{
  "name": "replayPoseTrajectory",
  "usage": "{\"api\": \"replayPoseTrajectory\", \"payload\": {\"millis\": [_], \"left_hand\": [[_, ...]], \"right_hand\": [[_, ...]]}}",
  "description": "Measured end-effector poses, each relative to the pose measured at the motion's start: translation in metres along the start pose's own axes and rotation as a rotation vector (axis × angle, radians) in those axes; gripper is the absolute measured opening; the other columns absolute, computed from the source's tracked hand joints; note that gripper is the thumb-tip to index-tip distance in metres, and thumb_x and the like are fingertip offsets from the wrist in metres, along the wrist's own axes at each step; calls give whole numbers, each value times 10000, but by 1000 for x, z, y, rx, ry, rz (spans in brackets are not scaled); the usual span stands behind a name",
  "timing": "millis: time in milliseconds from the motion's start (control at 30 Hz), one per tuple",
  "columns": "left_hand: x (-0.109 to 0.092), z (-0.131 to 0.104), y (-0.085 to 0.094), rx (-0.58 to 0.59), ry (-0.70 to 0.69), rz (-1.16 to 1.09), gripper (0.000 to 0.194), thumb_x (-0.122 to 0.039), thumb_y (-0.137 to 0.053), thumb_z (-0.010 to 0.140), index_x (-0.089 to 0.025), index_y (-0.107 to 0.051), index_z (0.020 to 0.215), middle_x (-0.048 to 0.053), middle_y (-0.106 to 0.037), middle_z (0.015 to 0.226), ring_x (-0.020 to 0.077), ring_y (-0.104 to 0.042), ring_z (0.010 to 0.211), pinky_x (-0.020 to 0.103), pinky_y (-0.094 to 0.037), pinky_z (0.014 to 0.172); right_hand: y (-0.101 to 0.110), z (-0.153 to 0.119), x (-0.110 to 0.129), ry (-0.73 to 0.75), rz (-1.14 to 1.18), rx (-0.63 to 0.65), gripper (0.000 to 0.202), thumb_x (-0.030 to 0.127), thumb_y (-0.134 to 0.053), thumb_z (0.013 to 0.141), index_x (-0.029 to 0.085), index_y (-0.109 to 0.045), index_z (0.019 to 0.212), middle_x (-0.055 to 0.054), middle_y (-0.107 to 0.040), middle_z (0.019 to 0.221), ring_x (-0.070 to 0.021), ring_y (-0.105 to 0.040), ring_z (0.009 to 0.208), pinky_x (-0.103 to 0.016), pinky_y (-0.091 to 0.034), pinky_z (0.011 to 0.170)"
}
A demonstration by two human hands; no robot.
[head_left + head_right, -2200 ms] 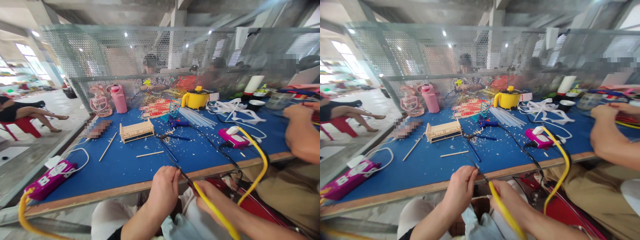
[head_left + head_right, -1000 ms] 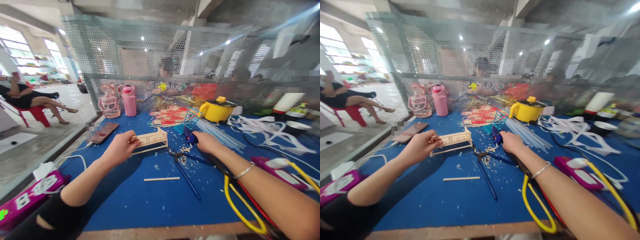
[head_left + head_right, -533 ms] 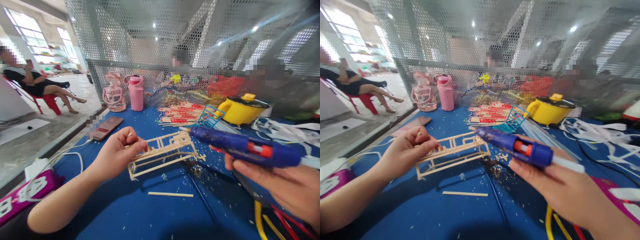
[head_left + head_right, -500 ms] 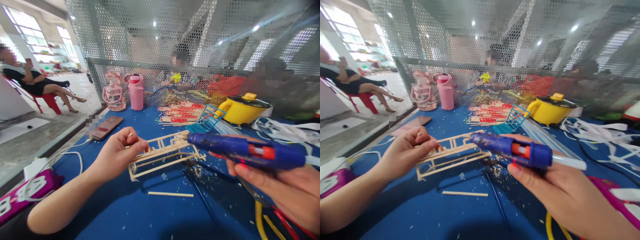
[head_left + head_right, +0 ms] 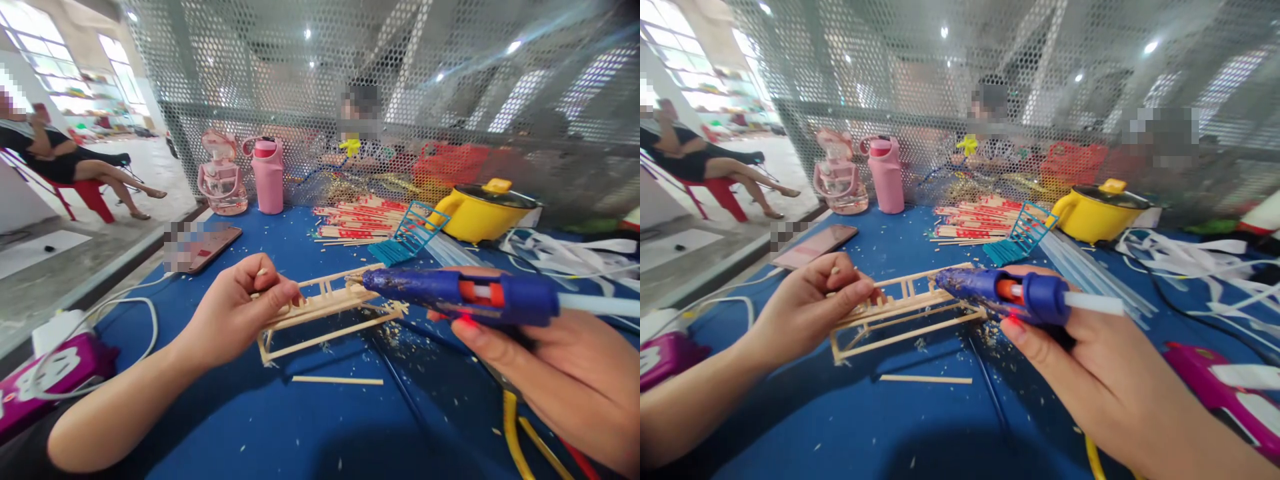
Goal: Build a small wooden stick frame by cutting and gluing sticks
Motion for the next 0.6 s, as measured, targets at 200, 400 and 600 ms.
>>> {"api": "replayPoseTrajectory", "payload": {"millis": [200, 400, 600], "left_hand": [[-4, -1, 0, -14, -27, 59, 403, -266, -648, 805, -215, -285, 639, -48, -616, 614, 138, -678, 718, 206, -474, 612], [-4, 0, 0, -6, -46, 71, 397, -265, -636, 815, -215, -287, 634, -31, -660, 644, 132, -678, 720, 205, -479, 625], [-4, -3, 1, -4, -40, 79, 398, -269, -636, 817, -215, -287, 633, -19, -677, 667, 132, -678, 725, 202, -474, 614]], "right_hand": [[-6, 3, 10, 70, -20, 78, 423, 316, -497, 893, 476, -492, 1285, 68, -707, 1016, -219, -668, 861, -291, -571, 757], [-1, 5, 18, 103, -27, 64, 485, 270, -534, 874, 517, -459, 1285, 76, -702, 986, -203, -662, 763, -281, -572, 711], [3, 0, 15, 87, -98, -29, 382, 319, -548, 864, 464, -544, 1218, 35, -710, 932, -234, -668, 768, -328, -574, 742]]}}
Point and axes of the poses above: each hand's wrist, its own z-axis towards the middle knuckle, its own y-axis out of the back of the hand, x = y × z, the point moved 9 cm from there along z, towards the middle knuckle
